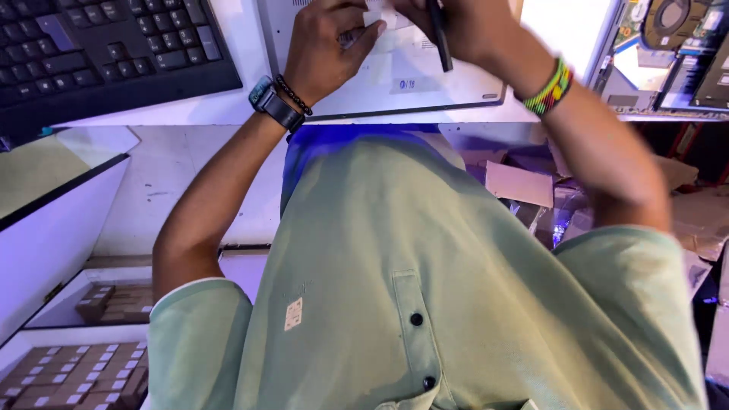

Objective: The person peels adhesive stickers and labels off the bottom cover of a laptop, using a pen-like pry tool to lift sticker edges and picking the residue and paper pieces off by hand. They work around the lid surface, removing several stickers one at a time.

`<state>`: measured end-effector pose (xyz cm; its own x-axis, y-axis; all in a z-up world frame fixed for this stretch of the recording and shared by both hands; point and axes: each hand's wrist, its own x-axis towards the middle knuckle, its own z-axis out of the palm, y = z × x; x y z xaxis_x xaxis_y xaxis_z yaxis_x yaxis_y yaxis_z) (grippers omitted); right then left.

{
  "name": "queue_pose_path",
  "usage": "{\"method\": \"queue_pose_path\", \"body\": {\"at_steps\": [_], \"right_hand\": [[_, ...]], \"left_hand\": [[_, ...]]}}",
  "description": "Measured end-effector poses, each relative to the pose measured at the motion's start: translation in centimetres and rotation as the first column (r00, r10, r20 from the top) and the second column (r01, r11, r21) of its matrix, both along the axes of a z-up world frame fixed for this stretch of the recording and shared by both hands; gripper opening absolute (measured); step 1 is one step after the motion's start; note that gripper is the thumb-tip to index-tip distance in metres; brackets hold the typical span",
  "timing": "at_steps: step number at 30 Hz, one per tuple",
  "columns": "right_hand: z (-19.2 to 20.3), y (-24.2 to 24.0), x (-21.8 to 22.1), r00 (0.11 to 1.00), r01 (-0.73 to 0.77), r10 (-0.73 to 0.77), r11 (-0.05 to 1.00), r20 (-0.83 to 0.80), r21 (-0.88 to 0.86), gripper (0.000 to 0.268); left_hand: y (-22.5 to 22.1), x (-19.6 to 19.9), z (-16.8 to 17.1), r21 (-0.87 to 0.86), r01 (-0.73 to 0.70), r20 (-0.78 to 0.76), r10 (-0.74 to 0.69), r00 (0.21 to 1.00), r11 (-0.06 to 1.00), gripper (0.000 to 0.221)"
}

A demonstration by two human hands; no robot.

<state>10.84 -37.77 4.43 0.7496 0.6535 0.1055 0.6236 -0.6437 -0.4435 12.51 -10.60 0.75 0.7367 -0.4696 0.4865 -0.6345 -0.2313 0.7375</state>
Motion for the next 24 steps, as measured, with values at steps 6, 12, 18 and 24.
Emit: {"method": "queue_pose_path", "body": {"at_steps": [6,12,18,24], "right_hand": [[-0.6,2.8,-4.4,0.991,0.057,-0.085,0.967,0.105,0.248,0.015],[-0.5,3.0,-5.0,0.99,0.098,-0.117,0.971,0.075,0.218,0.016],[-0.3,3.7,-3.4,0.989,0.144,-0.15,0.977,0.021,0.16,0.017],[-1.3,6.2,-4.0,0.961,0.232,-0.208,0.964,0.182,-0.126,0.021]], "left_hand": [[0.5,-1.5,2.6,0.034,-0.272,0.094,0.268,0.959,0.962,0.007],[3.3,-1.0,-4.8,0.01,-0.728,-0.238,0.709,0.664,0.685,0.028],[6.3,-1.7,0.9,0.168,-0.393,-0.002,0.399,0.917,0.904,0.021],[4.7,-2.4,-2.8,0.367,-0.448,-0.072,0.505,0.86,0.815,0.073]]}}
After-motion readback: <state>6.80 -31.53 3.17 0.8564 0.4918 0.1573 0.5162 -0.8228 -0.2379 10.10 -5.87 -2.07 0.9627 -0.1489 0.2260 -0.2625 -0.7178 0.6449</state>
